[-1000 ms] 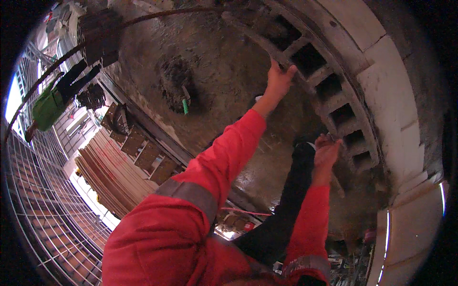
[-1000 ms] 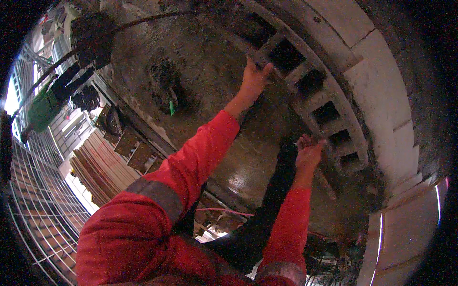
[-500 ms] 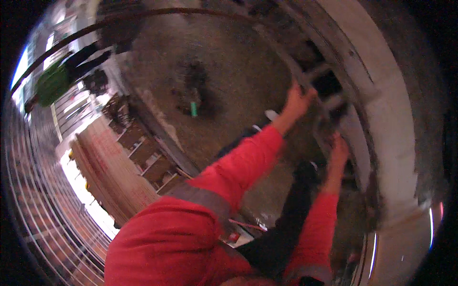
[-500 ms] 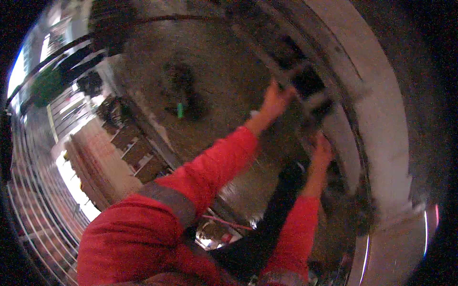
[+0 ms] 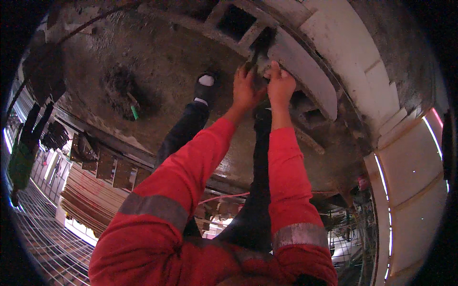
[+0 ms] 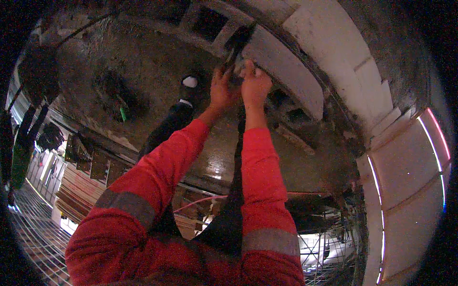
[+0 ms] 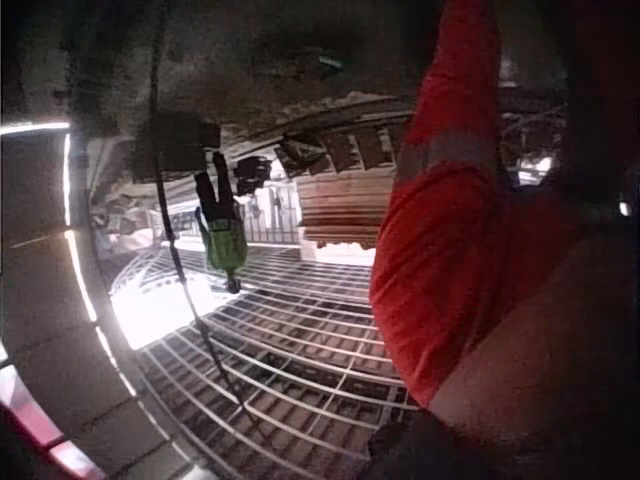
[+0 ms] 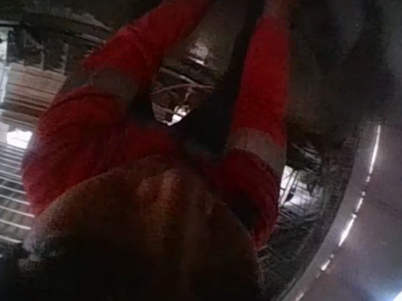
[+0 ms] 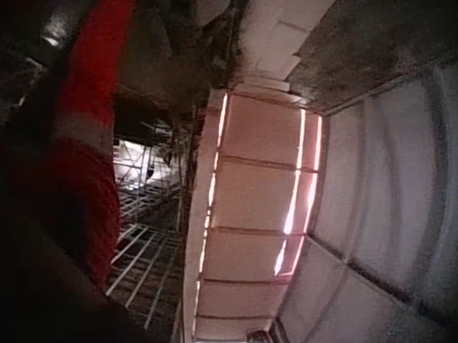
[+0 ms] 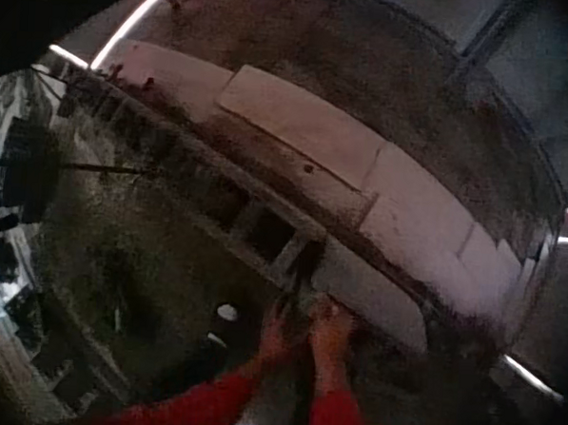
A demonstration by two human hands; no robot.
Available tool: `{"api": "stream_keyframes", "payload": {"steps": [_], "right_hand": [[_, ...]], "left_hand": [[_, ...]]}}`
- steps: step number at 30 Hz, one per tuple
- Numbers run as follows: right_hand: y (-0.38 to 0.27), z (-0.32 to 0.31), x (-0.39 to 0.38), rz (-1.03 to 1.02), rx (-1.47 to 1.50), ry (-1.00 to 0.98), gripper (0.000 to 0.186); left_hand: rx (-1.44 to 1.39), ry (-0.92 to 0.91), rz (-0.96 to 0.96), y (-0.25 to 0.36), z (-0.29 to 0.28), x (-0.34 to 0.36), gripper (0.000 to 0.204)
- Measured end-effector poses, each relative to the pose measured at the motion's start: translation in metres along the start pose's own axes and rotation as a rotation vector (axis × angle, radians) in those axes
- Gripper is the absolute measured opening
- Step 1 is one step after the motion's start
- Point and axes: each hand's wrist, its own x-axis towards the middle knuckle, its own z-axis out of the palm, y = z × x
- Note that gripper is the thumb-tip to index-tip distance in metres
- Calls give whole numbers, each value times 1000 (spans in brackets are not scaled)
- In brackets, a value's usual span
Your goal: The person places a hollow concrete block onto a wall under construction. They then use a trowel to apply mortar to the joints and smooth the surface of the block.
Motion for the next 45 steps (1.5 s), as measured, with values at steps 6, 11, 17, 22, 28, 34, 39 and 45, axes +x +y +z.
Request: {"api": "stream_keyframes", "payload": {"steps": [6, 11, 17, 22, 28, 34, 39, 45], "right_hand": [[44, -16, -13, -381, -164, 58, 36], [187, -117, -30, 63, 177, 726, 40], [277, -177, 37, -24, 523, 261, 51], [220, -205, 20, -33, 249, 189, 48], [159, -243, -56, -110, -90, 28, 48], [118, -202, -120, -20, -326, -87, 45], [132, -115, -124, -194, -387, -79, 46], [126, 4, -123, -11, -246, -207, 60]], "left_hand": [[310, -158, -78, 19, 8, 46, 54], [451, -174, -54, 18, 10, 44, 49], [498, -217, -102, 29, 5, 48, 46], [581, -139, -44, 56, -17, 32, 44], [423, -254, -303, 73, -95, -40, 33], [404, -261, -370, 27, -149, -73, 29], [415, -252, -473, -62, -169, -102, 30], [504, -232, -493, -184, -198, -98, 31]]}}
